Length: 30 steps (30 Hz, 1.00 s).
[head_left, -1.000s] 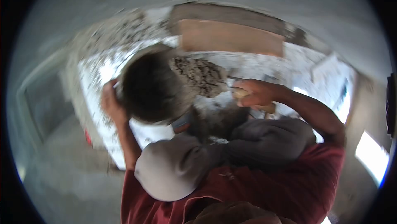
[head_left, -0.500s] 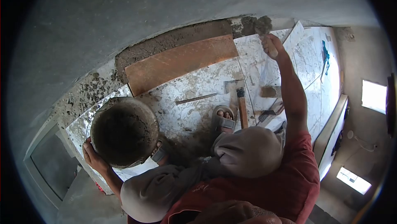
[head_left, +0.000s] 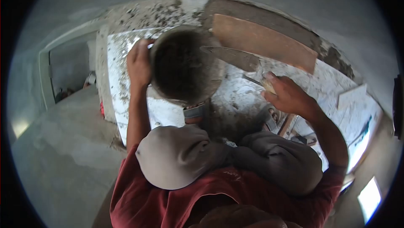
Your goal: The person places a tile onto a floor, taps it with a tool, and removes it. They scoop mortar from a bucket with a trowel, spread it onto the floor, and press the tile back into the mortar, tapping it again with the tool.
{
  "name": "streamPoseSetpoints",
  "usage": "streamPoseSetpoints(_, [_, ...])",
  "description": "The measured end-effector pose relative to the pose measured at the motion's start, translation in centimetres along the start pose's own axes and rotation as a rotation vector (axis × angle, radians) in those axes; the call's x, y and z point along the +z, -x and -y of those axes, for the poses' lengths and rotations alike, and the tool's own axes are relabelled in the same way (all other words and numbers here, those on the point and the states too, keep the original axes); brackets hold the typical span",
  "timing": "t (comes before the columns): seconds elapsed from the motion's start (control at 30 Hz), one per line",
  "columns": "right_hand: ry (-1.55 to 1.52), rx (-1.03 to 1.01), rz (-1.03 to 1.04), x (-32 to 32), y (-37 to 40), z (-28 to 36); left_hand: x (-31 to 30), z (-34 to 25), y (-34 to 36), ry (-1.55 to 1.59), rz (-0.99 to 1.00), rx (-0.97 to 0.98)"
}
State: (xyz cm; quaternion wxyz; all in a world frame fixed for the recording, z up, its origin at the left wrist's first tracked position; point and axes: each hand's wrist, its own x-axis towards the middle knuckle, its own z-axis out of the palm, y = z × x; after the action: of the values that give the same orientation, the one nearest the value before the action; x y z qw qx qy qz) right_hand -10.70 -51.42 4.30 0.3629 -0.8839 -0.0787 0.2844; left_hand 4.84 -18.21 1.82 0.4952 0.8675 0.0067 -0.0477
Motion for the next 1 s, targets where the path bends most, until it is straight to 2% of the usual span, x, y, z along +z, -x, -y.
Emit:
streamPoseSetpoints(0.07, [0.376,0.051,0.035,-0.1,-3.0,2.2,0.0,0.0,-0.1,0.070,0.027,0.006])
streamPoseSetpoints(0.1, [0.526,0.031,0.132,-0.5,-5.0,3.3,-0.2,0.1,0.2,0.063,0.058,-0.019])
streamPoseSetpoints(0.17, [0.564,-0.008,0.122,-0.3,-8.1,5.1,0.0,0.7,0.7,0.204,0.088,-0.095])
streamPoseSetpoints(0.27, [0.535,-0.045,0.053,0.6,-12.3,7.1,0.0,0.7,1.6,0.164,0.081,-0.024])
streamPoseSetpoints(0.3, [0.538,-0.047,0.062,2.6,-12.2,6.8,-0.2,0.9,1.6,0.173,0.103,-0.045])
streamPoseSetpoints(0.37, [0.616,-0.238,0.056,6.9,-10.9,6.6,-0.5,1.1,1.1,0.185,0.124,-0.052])
streamPoseSetpoints(0.43, [0.667,-0.216,0.071,7.5,-9.0,7.2,-0.8,1.5,1.2,0.186,0.147,0.006])
streamPoseSetpoints(0.5, [0.697,-0.183,0.088,5.8,-8.8,7.9,-0.6,1.5,1.1,0.231,0.125,-0.045])
streamPoseSetpoints(0.57, [0.573,-0.191,0.222,1.4,-10.5,8.9,-0.4,1.2,0.8,0.214,0.127,-0.071])
streamPoseSetpoints(0.6, [0.574,-0.176,0.067,1.5,-11.5,8.4,-0.4,1.2,0.8,0.209,0.145,-0.084])
streamPoseSetpoints(0.63, [0.575,-0.172,0.074,2.6,-11.3,8.8,-0.1,1.1,1.2,0.214,0.147,-0.090])
streamPoseSetpoints(0.7, [0.768,-0.283,-0.140,6.0,-10.0,9.8,0.4,0.6,1.1,0.180,0.118,-0.035])
streamPoseSetpoints(0.73, [0.681,-0.368,-0.007,7.3,-8.6,10.3,0.2,0.4,1.1,0.152,0.128,-0.027])
streamPoseSetpoints(0.77, [0.668,-0.369,-0.001,7.0,-8.5,9.5,0.2,0.5,1.7,0.142,0.132,-0.038])
streamPoseSetpoints(0.83, [0.653,-0.163,0.315,2.9,-10.1,9.5,1.0,0.5,2.3,0.274,0.066,-0.040])
streamPoseSetpoints(0.87, [0.644,-0.103,0.208,2.1,-10.8,8.6,0.7,0.4,2.3,0.169,0.087,-0.025])
streamPoseSetpoints(0.9, [0.645,-0.101,0.208,2.7,-10.6,8.3,0.8,0.1,2.3,0.171,0.089,-0.025])
streamPoseSetpoints(0.97, [0.679,-0.089,-0.108,5.8,-10.4,6.8,1.5,-0.6,2.0,0.158,0.080,-0.027])
streamPoseSetpoints(1.0, [0.871,-0.335,-0.127,9.2,-9.3,4.3,1.6,-0.6,1.7,0.163,0.077,-0.011])
